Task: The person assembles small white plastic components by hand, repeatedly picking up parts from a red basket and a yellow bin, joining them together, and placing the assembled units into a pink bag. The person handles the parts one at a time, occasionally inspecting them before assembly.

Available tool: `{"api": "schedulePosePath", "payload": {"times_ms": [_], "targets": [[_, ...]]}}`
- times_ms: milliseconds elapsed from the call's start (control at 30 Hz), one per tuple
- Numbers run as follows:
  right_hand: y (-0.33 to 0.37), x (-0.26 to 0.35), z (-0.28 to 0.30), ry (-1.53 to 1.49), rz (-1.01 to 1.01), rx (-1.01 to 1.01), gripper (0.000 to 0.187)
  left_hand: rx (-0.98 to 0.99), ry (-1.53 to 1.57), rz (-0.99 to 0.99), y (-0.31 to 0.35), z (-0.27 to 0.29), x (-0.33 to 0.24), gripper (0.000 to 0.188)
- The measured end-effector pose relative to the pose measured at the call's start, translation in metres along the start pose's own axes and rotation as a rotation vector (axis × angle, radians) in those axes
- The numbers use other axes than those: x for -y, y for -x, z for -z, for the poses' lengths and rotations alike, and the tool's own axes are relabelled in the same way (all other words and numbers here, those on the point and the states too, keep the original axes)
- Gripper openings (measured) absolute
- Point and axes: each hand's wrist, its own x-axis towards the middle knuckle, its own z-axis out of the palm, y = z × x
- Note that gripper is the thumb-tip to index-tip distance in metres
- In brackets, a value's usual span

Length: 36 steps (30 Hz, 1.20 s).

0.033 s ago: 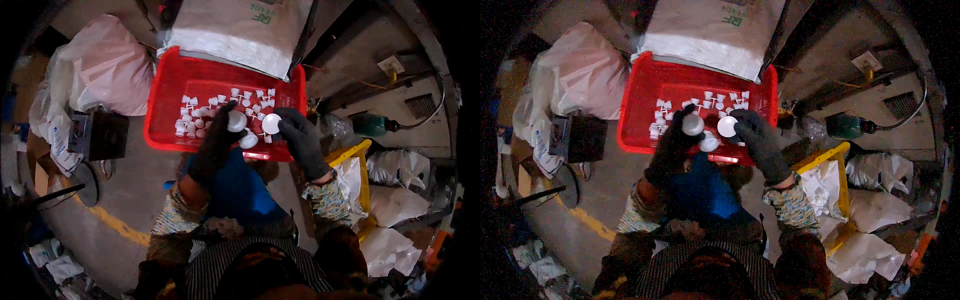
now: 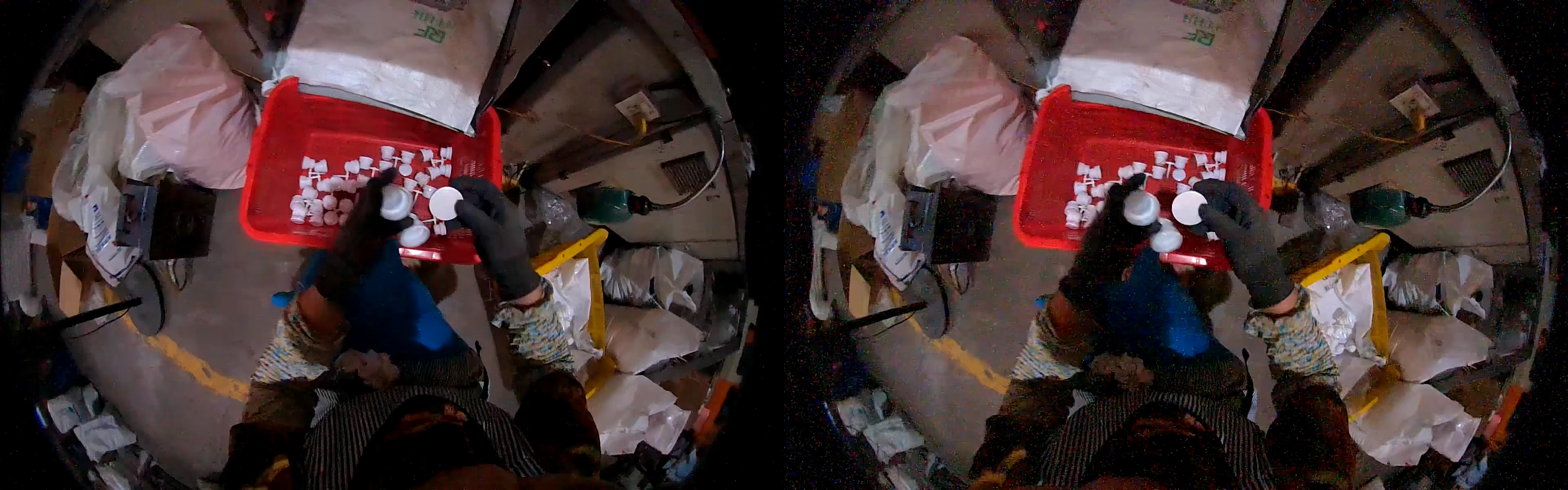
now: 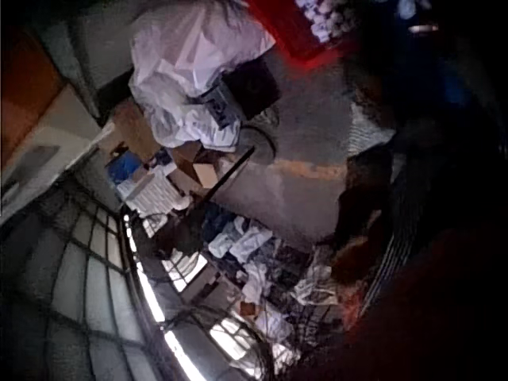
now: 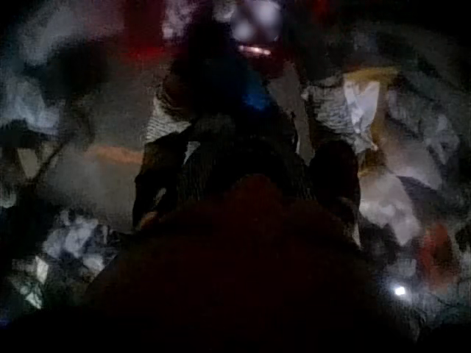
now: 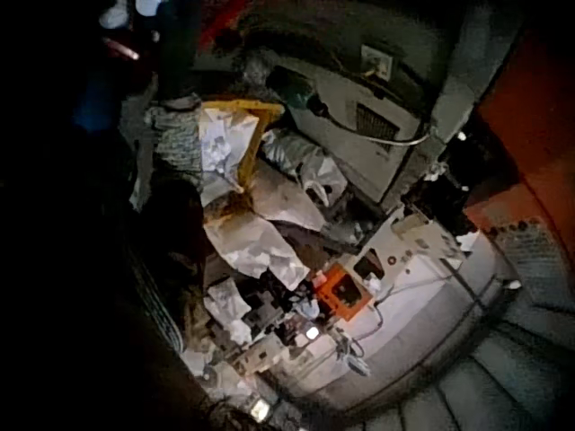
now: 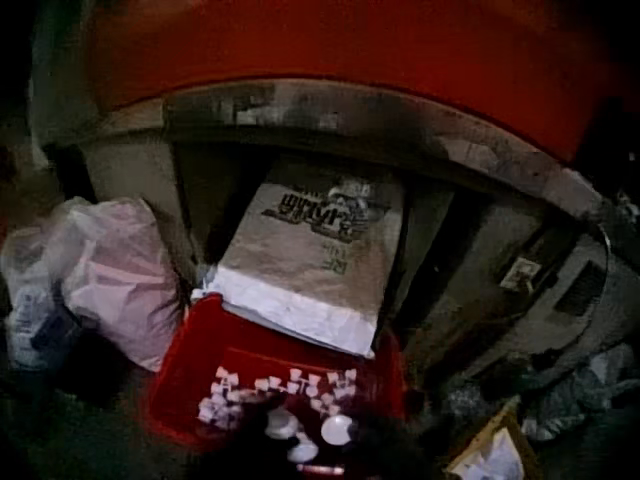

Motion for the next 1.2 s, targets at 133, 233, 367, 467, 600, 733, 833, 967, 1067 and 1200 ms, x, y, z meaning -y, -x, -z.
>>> {"api": "schedulePosePath", "payload": {"times_ms": [133, 233, 367, 467, 600, 733, 833, 967, 1067, 1200], "targets": [[0.031, 0.02, -0.025, 0.364, 0.328, -0.017, 0.023, 0.139, 0.364, 0.192, 0.022, -0.019, -0.034, 0.073], [0.044, 0.028, -0.026, 0.577, 0.449, -0.032, 0.022, 0.064, 0.036, -0.153, 0.031, -0.028, -0.041, 0.074], [0.062, 0.029, -0.026, 0.564, 0.437, 0.0, 0.02, 0.051, -0.025, -0.191, 0.042, -0.029, -0.064, 0.072], [0.073, 0.035, -0.028, 0.62, 0.422, 0.0, 0.02, 0.069, -0.09, -0.281, 0.052, -0.027, -0.076, 0.07], [0.081, 0.035, -0.028, 0.675, 0.457, -0.025, 0.02, 0.108, 0.038, -0.297, 0.057, -0.03, -0.064, 0.062], [0.088, 0.038, -0.03, 0.658, 0.457, -0.011, 0.026, 0.103, -0.205, -0.441, 0.063, -0.03, -0.056, 0.051], [0.097, 0.042, -0.036, 0.561, 0.56, 0.006, 0.029, 0.151, 0.238, -0.141, 0.069, -0.027, -0.096, 0.046], [0.1, 0.034, -0.035, 0.574, 0.612, 0.008, 0.037, 0.107, 0.233, -0.177, 0.074, -0.028, -0.107, 0.044], [0.1, 0.032, -0.034, 0.521, 0.541, 0.004, 0.04, 0.104, 0.248, -0.157, 0.075, -0.032, -0.102, 0.045], [0.096, 0.023, -0.035, 0.452, 0.545, -0.043, 0.037, 0.046, -0.075, -0.342, 0.073, -0.038, -0.079, 0.046]]}}
